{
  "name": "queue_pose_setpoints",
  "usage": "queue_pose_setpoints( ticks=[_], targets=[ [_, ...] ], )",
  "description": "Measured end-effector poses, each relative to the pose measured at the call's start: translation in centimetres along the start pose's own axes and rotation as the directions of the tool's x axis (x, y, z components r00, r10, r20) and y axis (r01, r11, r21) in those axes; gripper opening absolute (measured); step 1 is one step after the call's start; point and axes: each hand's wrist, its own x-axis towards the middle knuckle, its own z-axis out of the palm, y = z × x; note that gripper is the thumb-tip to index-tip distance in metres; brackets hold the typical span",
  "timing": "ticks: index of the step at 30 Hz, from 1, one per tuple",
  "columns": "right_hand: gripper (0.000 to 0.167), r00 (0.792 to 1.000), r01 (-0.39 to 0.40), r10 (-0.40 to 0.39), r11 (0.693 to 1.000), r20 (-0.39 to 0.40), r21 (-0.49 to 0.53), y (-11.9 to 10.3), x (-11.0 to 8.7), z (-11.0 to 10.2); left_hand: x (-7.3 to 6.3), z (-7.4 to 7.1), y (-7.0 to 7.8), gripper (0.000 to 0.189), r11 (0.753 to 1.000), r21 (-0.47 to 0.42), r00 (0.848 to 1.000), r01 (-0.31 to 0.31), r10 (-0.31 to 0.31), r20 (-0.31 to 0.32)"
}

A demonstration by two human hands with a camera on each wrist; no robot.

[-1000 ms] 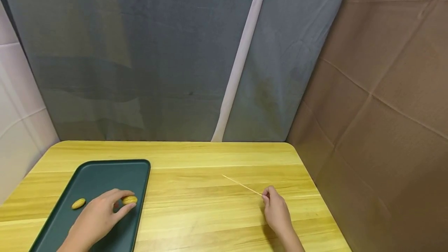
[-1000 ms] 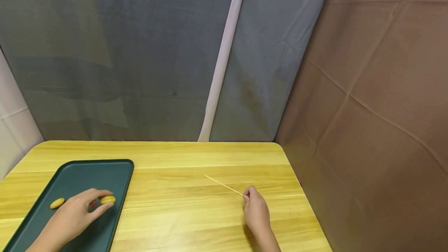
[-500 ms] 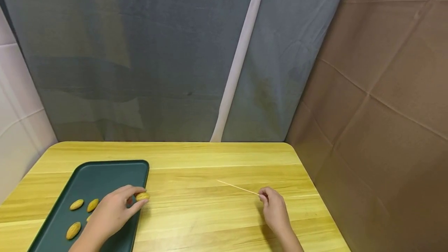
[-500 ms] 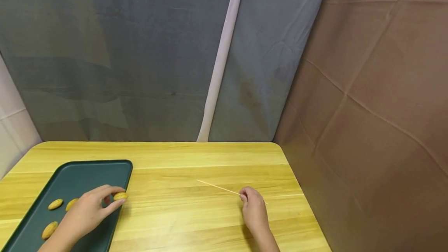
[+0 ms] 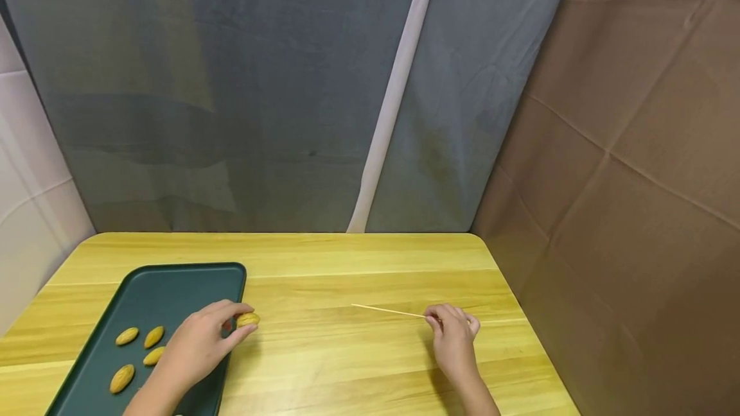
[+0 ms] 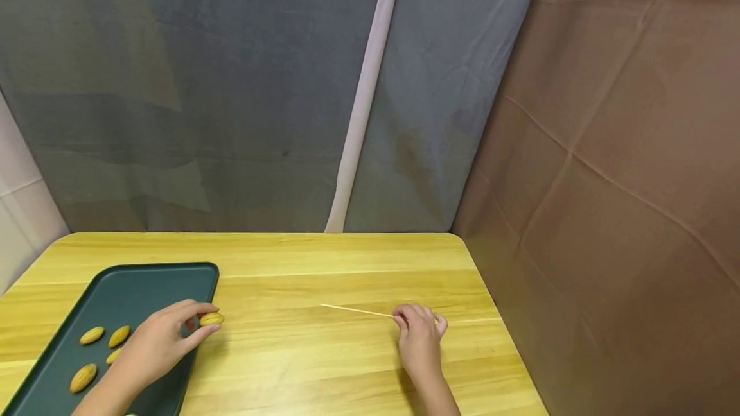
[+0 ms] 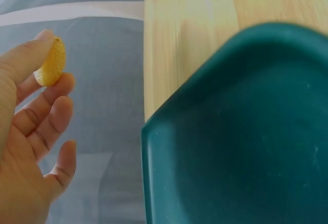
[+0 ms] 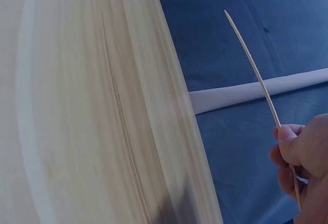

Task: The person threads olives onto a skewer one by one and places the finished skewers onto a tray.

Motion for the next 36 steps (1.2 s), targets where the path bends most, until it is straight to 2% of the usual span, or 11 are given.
queue_pose_setpoints(
  ticks=[8, 17, 28, 36],
  targets=[
    [0.012, 1.0, -0.002, 0.001, 0.999, 0.022, 0.032, -0.6, 0.2, 0.1, 0.1, 0.3, 0.2, 0.022, 0.999, -0.002, 0.999, -0.033, 0.033, -0.019],
    [0.012, 0.999, 0.023, -0.025, 0.999, 0.035, 0.047, -1.2, 0.0, 0.7, 0.2, 0.5, 0.6, 0.02, 1.0, -0.029, 1.0, -0.005, 0.005, 0.009],
    [0.012, 0.999, 0.029, -0.03, 0.999, 0.035, 0.039, -1.4, 0.0, 0.6, 0.2, 0.8, 1.0, 0.019, 0.998, -0.061, 1.0, -0.012, 0.013, 0.015],
    [0.014, 0.999, 0.032, -0.033, 0.998, 0.042, 0.046, -1.4, -0.1, 0.6, 0.3, 1.1, 1.3, 0.02, 0.997, -0.063, 0.999, -0.033, 0.032, -0.019]
  ],
)
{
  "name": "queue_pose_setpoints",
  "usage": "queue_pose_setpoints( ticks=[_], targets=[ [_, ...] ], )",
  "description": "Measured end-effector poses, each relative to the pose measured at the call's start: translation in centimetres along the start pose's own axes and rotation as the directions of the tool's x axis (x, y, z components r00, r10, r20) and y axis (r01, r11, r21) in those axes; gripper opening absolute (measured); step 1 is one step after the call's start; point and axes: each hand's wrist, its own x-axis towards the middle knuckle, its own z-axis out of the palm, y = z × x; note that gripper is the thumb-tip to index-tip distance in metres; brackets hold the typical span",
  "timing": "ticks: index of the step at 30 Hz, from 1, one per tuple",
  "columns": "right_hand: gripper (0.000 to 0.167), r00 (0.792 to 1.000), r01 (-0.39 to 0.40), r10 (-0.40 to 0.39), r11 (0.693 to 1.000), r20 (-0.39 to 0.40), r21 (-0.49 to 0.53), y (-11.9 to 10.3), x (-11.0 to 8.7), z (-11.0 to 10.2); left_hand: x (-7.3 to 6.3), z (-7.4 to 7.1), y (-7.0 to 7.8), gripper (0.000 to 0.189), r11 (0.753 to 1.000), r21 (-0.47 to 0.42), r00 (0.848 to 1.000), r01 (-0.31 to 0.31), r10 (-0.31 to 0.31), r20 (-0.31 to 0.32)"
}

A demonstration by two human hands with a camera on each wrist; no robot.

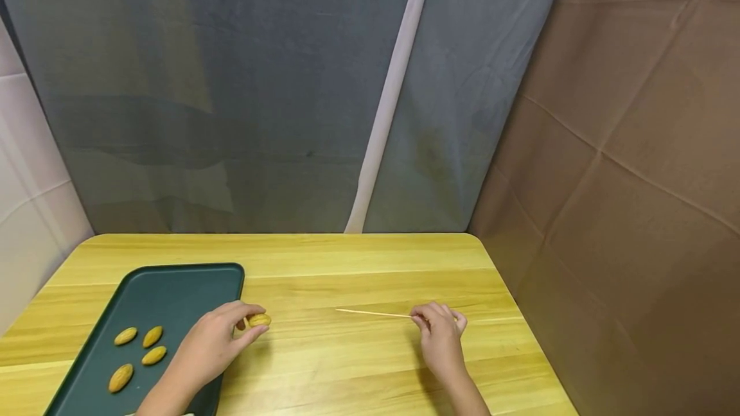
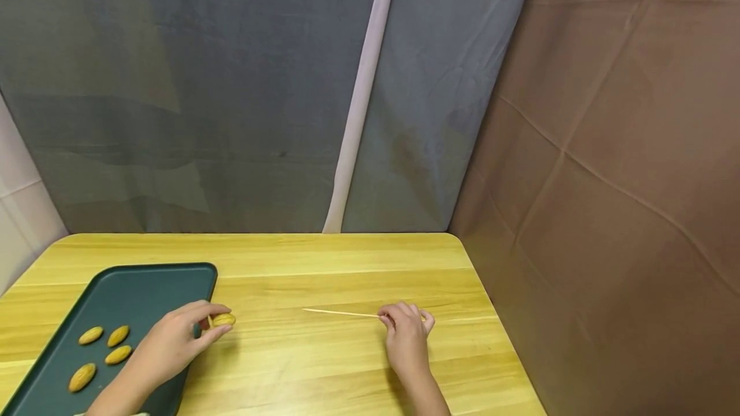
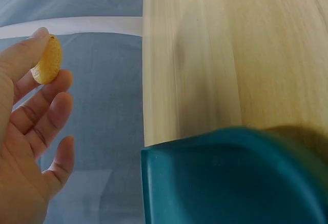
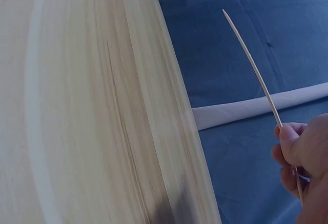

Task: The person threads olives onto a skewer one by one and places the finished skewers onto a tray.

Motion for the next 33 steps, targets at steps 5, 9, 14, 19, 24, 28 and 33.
queue_pose_setpoints(
  ticks=[5, 9, 14, 19, 24, 28, 33],
  targets=[
    [0.02, 1.0, 0.005, -0.005, 1.0, 0.004, -0.024, 0.08, -0.1, -0.05, 0.03, 0.05, -0.03, 0.02, 1.0, -0.004, 1.0, -0.002, 0.002, -0.001],
    [0.02, 1.0, -0.005, 0.006, 1.0, 0.011, -0.026, 0.1, -0.05, -0.09, 0.07, 0.17, -0.03, 0.019, 1.0, 0.0, 1.0, -0.001, 0.001, 0.006],
    [0.017, 0.998, -0.041, 0.041, 0.999, 0.04, 0.011, 0.07, -0.05, -0.08, 0.14, 0.42, 0.01, 0.02, 1.0, -0.002, 1.0, 0.001, -0.001, 0.015],
    [0.016, 1.0, -0.007, 0.008, 1.0, 0.019, -0.013, 0.2, -0.14, 0.01, 0.28, 0.51, 0.13, 0.021, 1.0, -0.003, 1.0, 0.002, -0.002, 0.019],
    [0.014, 0.996, 0.058, -0.061, 0.997, -0.068, -0.042, 0.27, -0.11, 0.02, 0.24, 0.48, 0.19, 0.021, 1.0, -0.002, 0.999, 0.011, -0.011, 0.034],
    [0.013, 0.988, 0.094, -0.095, 0.995, -0.118, -0.018, 0.27, -0.05, 0.02, 0.13, 0.47, 0.2, 0.021, 1.0, -0.007, 0.999, 0.013, -0.013, 0.043],
    [0.018, 0.986, 0.118, -0.115, 0.993, -0.122, 0.014, 0.42, -0.13, 0.23, 0.0, 0.6, 0.25, 0.021, 1.0, -0.015, 1.0, 0.004, -0.004, 0.031]
  ],
)
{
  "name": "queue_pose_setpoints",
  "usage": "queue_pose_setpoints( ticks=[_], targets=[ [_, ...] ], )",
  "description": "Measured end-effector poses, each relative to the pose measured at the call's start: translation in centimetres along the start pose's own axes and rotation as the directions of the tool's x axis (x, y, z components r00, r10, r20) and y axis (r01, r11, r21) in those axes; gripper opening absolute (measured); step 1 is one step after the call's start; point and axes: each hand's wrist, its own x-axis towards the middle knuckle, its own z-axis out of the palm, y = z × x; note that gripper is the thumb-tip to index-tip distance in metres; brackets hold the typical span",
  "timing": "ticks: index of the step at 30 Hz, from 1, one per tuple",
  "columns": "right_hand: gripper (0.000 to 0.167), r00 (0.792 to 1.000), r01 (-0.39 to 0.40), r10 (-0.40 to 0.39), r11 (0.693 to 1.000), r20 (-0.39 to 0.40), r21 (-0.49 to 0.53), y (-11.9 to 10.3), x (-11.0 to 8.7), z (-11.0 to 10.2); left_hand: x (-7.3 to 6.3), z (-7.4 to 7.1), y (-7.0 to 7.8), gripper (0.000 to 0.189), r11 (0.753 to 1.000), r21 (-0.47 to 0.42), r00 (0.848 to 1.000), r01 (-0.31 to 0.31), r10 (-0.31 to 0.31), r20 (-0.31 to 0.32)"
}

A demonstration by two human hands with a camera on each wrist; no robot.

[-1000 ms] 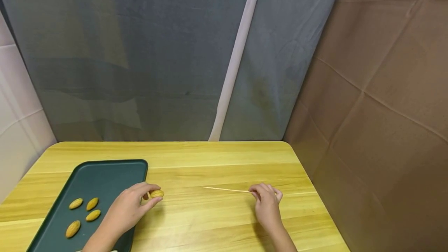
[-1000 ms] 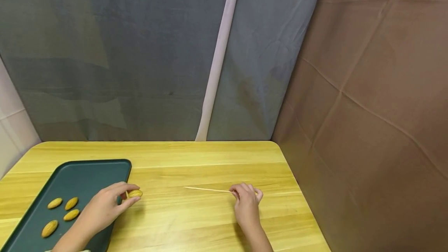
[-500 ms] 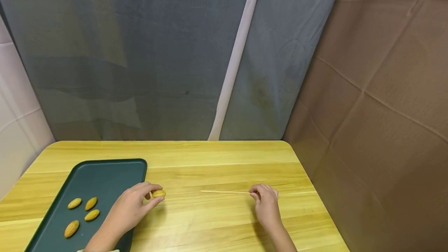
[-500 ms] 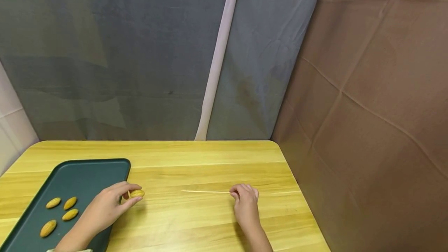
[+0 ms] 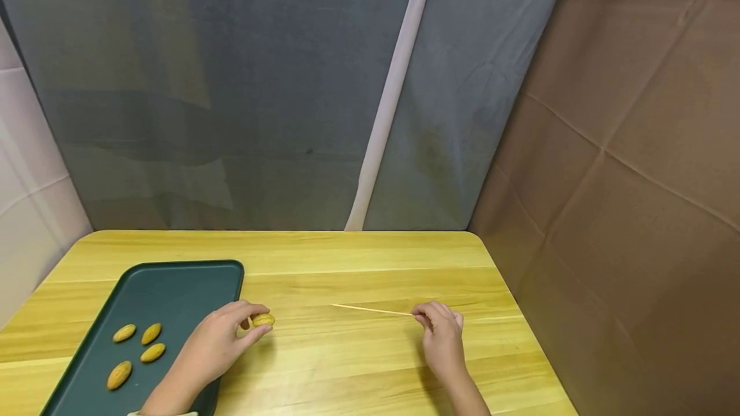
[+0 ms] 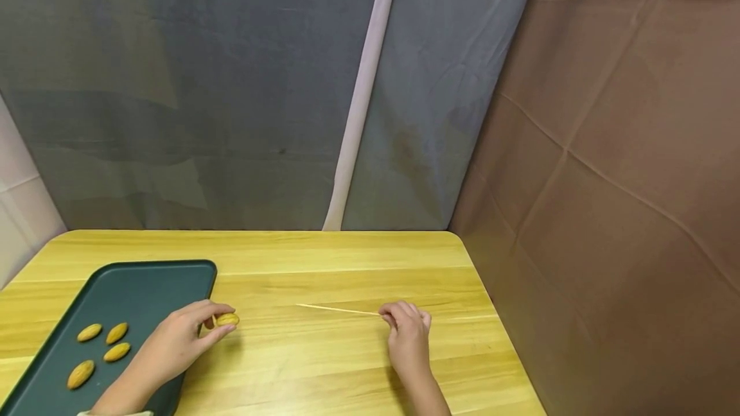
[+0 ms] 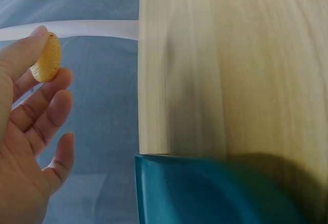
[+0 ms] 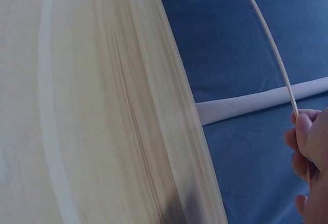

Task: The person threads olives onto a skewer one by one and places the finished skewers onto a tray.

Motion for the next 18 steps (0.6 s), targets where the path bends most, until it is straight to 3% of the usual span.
queue_pose_setpoints(
  ticks=[18],
  targets=[
    [0.026, 0.999, 0.044, -0.044, 0.999, 0.001, 0.014, -0.52, -0.11, 0.66, -0.13, 0.73, 0.52, 0.021, 0.999, -0.025, 0.999, -0.041, 0.041, -0.01]
  ],
)
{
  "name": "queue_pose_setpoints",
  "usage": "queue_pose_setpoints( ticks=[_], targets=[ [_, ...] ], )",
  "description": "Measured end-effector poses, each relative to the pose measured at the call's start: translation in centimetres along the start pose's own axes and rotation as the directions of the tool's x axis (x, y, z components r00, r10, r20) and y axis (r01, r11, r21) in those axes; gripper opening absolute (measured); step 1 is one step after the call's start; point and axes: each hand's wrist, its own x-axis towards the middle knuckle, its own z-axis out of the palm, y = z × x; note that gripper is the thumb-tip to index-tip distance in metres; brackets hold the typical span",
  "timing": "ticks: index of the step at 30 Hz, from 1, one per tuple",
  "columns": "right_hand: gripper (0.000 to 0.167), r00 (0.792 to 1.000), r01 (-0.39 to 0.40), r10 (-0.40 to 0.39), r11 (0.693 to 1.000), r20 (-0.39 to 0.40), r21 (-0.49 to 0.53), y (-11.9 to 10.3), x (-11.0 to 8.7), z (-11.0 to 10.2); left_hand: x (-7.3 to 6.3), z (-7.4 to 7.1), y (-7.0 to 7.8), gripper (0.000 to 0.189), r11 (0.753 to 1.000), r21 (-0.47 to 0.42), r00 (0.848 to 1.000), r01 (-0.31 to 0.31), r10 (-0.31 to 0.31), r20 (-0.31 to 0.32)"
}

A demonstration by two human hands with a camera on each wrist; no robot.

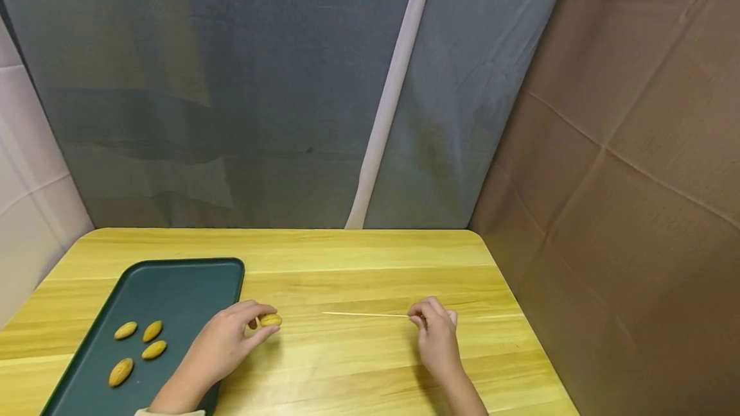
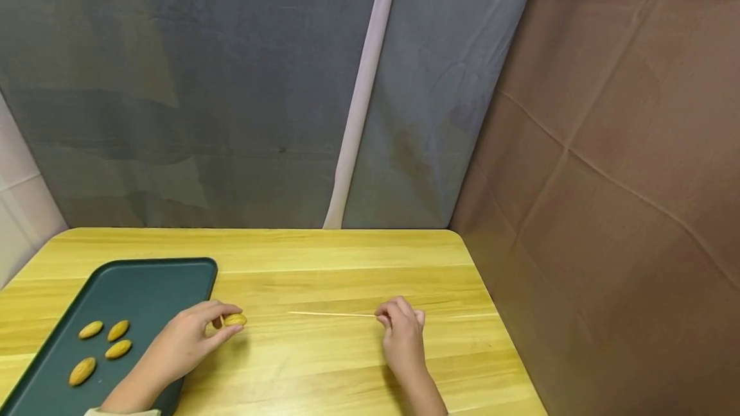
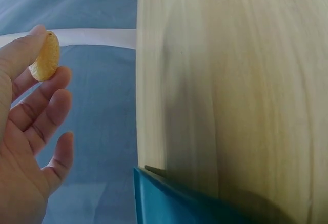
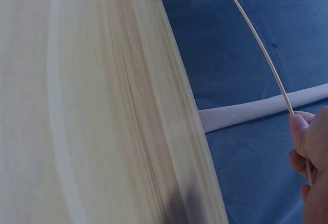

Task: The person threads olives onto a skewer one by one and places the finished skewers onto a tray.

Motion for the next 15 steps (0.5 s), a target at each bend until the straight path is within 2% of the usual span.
queue_pose_setpoints(
  ticks=[6, 15],
  targets=[
    [0.021, 0.997, -0.05, 0.048, 0.998, 0.053, 0.026, -0.5, -0.03, -0.1, 0.12, -0.01, 0.26, 0.021, 1.0, -0.022, 1.0, 0.002, -0.002, 0.015],
    [0.021, 0.998, -0.047, 0.046, 0.998, 0.049, 0.03, -0.9, -0.08, 0.1, 0.14, 0.37, 0.56, 0.021, 0.999, -0.03, 1.0, -0.023, 0.023, -0.005]
  ],
)
